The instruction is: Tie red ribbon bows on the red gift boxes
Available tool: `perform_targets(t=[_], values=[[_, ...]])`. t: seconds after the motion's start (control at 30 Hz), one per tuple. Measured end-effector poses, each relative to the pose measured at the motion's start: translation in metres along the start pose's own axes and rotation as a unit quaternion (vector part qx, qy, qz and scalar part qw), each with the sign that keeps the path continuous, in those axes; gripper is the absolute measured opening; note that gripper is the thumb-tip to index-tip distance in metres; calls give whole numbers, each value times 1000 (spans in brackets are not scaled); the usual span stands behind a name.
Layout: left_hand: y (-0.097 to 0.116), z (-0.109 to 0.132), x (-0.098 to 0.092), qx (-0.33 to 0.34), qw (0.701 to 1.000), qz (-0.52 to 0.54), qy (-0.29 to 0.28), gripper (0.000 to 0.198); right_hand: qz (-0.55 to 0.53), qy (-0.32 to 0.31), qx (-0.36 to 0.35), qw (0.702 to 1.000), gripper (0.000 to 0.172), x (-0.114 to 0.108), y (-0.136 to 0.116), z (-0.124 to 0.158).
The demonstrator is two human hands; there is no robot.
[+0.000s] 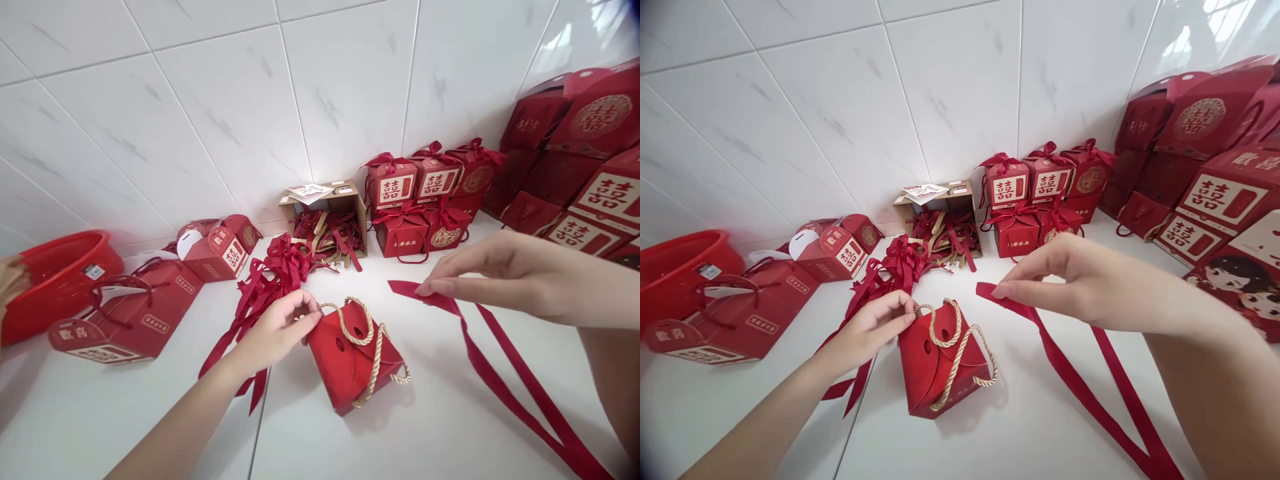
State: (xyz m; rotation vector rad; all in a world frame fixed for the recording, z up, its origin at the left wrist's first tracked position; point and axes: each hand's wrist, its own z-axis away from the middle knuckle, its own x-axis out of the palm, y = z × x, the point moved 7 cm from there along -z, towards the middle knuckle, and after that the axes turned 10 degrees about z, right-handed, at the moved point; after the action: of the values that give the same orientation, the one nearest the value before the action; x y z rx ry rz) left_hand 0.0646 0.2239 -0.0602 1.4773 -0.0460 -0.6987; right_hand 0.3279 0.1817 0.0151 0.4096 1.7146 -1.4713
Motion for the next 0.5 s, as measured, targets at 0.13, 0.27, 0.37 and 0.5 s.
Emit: perform_targets(t=[0.13, 0.27, 0.37, 0.5], values=[[-20, -10, -9, -53, 994, 43, 80, 20, 18, -80, -5, 997, 41, 31, -13, -16], [-9, -6, -11, -13, 991, 112, 75, 23, 7, -101, -22, 995, 36, 37, -14, -18], [9, 1, 10, -9, 987, 159, -19, 54, -5, -119, -26, 992, 38, 42, -12, -18], [20, 1, 16, 25, 986, 166, -2, 45, 6, -120, -25, 992, 39, 45, -11, -21]])
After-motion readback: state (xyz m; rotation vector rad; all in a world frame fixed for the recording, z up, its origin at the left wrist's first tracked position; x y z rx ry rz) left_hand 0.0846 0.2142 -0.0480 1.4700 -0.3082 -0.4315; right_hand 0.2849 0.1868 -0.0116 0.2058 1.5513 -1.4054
